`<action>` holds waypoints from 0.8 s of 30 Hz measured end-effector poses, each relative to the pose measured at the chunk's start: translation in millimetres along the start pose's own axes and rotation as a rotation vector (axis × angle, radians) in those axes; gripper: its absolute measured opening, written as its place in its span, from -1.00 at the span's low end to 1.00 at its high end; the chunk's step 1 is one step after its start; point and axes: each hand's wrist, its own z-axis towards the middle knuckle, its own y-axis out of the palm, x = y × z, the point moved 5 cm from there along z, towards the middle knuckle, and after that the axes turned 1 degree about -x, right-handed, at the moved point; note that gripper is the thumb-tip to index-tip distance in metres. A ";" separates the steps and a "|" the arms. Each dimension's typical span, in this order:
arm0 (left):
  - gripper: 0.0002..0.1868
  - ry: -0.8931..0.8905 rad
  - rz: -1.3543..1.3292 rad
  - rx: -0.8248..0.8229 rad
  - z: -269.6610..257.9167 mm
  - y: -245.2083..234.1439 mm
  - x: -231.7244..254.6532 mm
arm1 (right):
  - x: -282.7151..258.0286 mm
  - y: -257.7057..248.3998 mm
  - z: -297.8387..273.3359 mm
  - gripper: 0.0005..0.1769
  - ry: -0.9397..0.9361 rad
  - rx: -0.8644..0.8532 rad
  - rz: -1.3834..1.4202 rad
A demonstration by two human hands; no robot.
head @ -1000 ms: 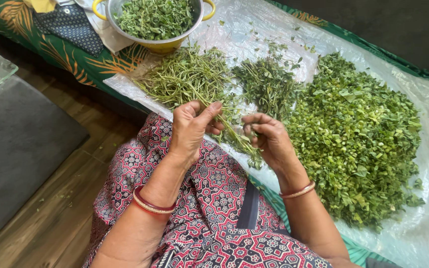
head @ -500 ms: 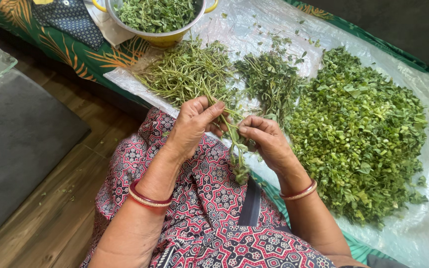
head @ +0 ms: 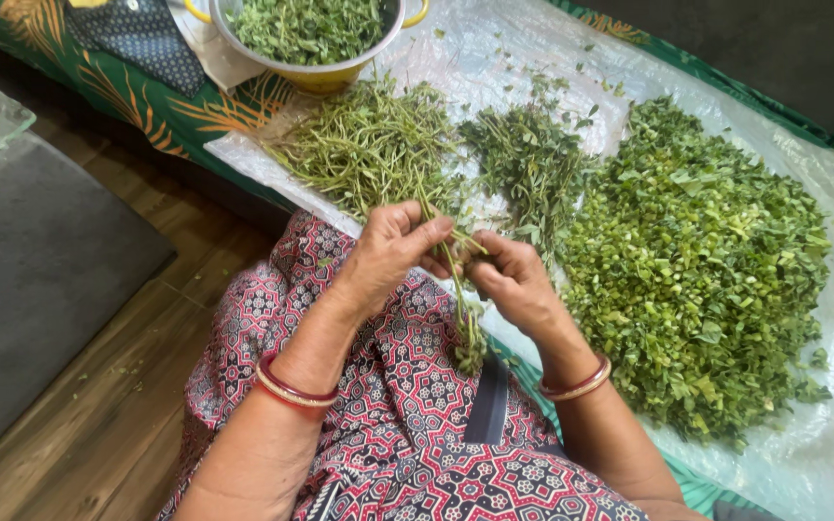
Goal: The person sits on the floor and repeatedly plucks small leaves from green stems by hand. The leaves are placed into a growing pile on a white sheet, while the bare stems are set aside in a separate pile.
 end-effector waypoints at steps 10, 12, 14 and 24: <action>-0.74 0.017 -0.074 -0.006 -4.8 1.1 15.3 | 1.4 -7.9 4.6 -0.82 0.256 0.109 0.616; -0.74 0.016 -0.013 -0.035 -4.4 3.6 16.6 | -7.3 0.8 1.0 -0.73 0.242 0.004 0.747; -0.73 0.030 0.067 -0.036 -4.0 5.7 17.2 | -7.2 3.6 1.4 -0.84 0.250 0.048 0.582; -0.75 0.169 -0.022 0.141 -6.9 -13.4 26.8 | -16.9 -8.7 6.4 -0.81 0.205 0.177 0.575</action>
